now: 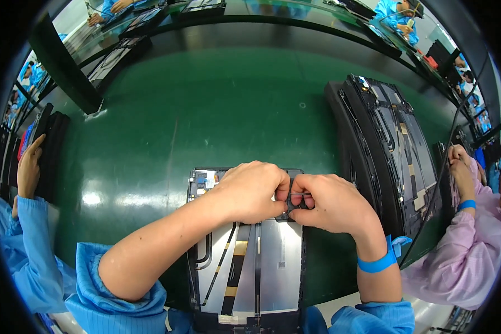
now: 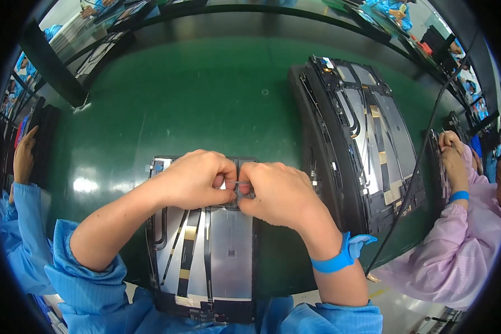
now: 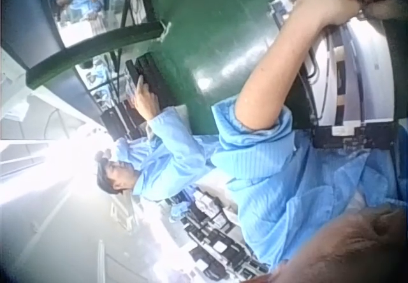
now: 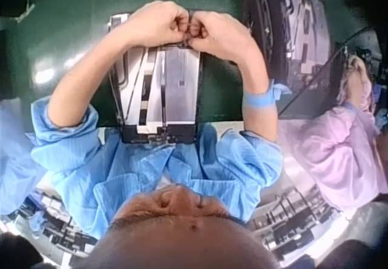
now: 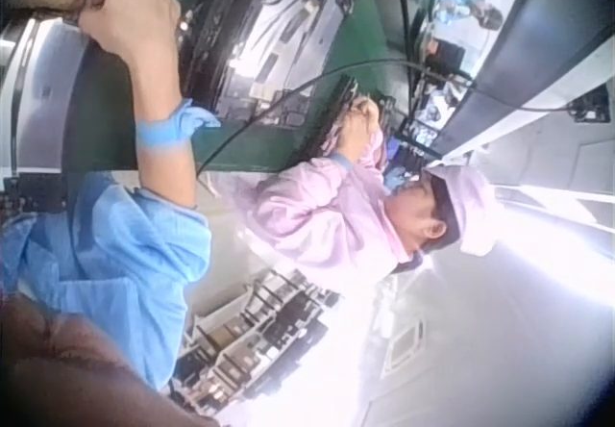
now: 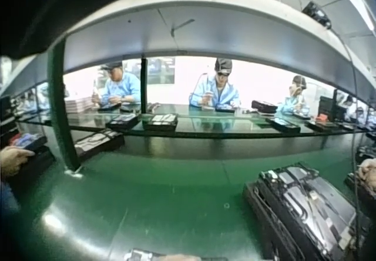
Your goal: The person connects internal ribbon cables to a motherboard and assembles components inside a tablet chassis by hand on an assembly line.
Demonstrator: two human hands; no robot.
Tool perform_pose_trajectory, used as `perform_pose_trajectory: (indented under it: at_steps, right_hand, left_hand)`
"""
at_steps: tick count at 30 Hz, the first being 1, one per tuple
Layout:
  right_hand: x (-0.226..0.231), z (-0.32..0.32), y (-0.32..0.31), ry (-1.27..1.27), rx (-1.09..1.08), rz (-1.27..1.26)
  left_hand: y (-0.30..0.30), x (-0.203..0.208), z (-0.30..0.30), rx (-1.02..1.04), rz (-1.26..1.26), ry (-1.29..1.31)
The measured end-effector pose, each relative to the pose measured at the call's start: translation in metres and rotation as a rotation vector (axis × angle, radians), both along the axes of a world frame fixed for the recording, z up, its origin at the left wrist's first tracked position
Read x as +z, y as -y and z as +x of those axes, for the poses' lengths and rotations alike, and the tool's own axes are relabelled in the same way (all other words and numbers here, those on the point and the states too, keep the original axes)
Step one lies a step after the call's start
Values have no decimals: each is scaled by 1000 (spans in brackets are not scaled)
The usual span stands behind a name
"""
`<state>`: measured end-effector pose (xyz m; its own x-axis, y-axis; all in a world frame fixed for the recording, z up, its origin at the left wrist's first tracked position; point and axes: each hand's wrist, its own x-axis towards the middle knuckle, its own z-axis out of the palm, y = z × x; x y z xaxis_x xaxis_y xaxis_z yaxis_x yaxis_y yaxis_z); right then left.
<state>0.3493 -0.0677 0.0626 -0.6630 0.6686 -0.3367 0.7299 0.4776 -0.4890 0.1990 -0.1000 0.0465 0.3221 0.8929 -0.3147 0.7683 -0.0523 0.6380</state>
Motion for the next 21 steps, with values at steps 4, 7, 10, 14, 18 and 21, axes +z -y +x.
perform_pose_trajectory:
  at_steps: [4,7,10,14,18,21]
  right_hand:
    - [-10,2,1,-30,35,89]
    - [-16,17,6,-134,-22,276]
    - [-14,28,19,-135,-168,189]
    - [-4,30,24,-28,-144,177]
    - [-3,29,21,-146,-232,59]
    - [-9,29,19,-314,-253,129]
  left_hand:
    - [19,-1,4,65,246,-64]
    - [48,1,7,74,493,-190]
    - [67,-13,-1,-193,703,-182]
    - [71,-23,-2,-297,700,-242]
    - [68,-24,-2,-324,691,-291]
    - [67,-22,0,-337,701,-297]
